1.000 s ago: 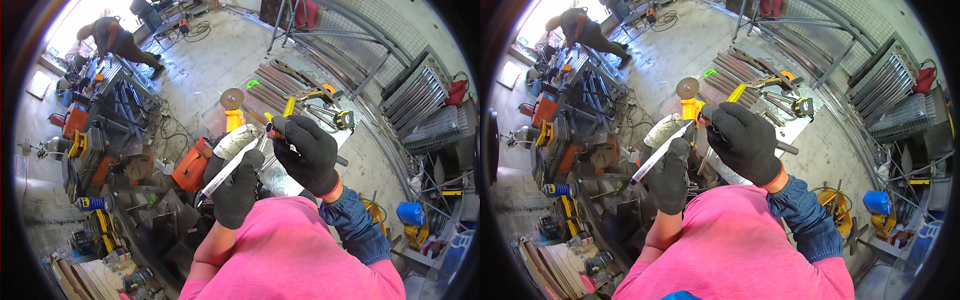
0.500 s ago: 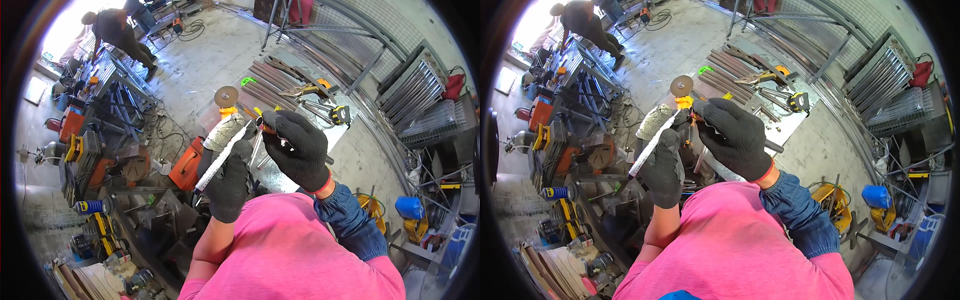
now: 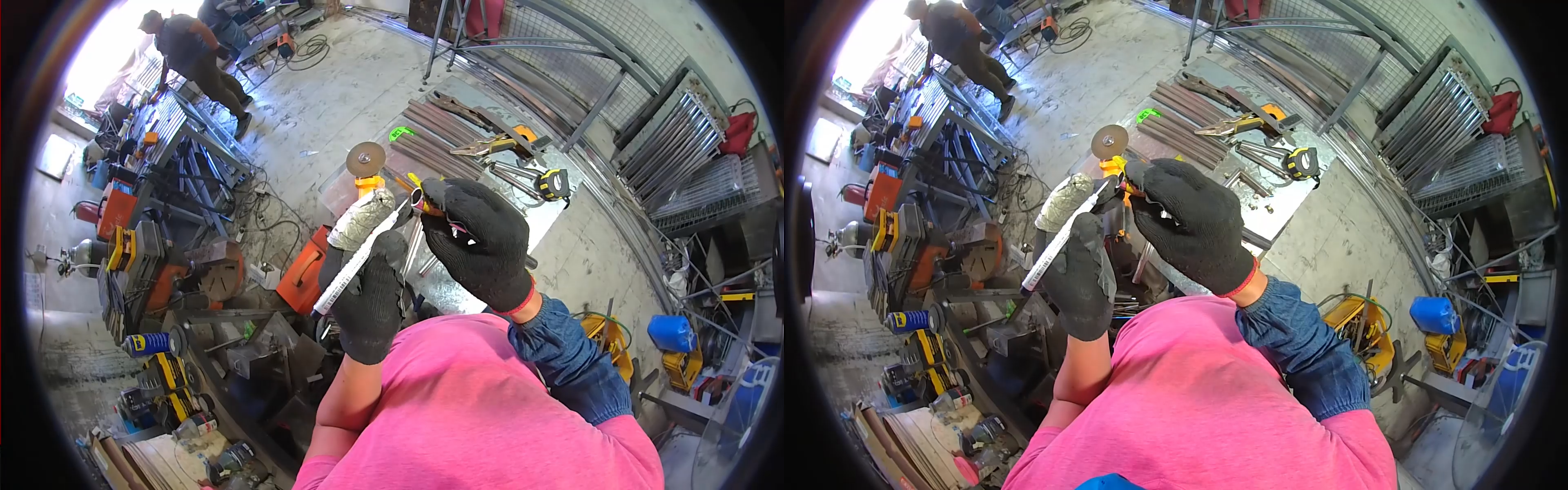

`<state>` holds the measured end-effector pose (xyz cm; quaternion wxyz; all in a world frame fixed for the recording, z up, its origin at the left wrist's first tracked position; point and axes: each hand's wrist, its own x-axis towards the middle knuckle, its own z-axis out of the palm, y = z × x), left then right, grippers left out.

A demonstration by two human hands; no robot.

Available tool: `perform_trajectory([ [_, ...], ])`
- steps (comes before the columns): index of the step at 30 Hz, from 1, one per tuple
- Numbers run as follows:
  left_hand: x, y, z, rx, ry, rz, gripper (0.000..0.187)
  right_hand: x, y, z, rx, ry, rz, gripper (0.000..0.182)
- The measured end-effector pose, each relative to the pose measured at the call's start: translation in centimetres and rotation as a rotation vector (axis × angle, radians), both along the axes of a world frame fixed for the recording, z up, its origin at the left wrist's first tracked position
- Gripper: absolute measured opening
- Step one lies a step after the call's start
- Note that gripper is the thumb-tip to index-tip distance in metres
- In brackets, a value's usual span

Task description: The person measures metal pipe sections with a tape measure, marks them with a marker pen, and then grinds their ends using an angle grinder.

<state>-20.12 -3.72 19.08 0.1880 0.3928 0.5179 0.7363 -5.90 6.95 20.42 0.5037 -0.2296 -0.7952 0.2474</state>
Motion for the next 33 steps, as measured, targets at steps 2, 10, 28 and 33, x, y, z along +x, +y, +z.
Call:
perform_trajectory([
  [2,0.0,-0.2,-0.1,-0.023,-0.025,-0.002,0.043,0.1,-0.1,0.1,0.0,-0.012,-0.011,0.047],
  [10,-0.4,-0.7,-0.9,-0.06,0.035,0.029,0.043,0.1,-0.1,-0.3,-0.002,-0.002,-0.002,0.049],
  [28,-0.9,-0.8,-0.9,0.013,-0.111,0.061,0.043,2.7,4.3,-1.0,-1.13,0.548,0.406,0.034],
  [33,-1.7,-2.8,-1.3,-0.194,0.051,0.293,0.043,3.7,6.2,-3.8,-1.259,0.935,0.696,0.033],
])
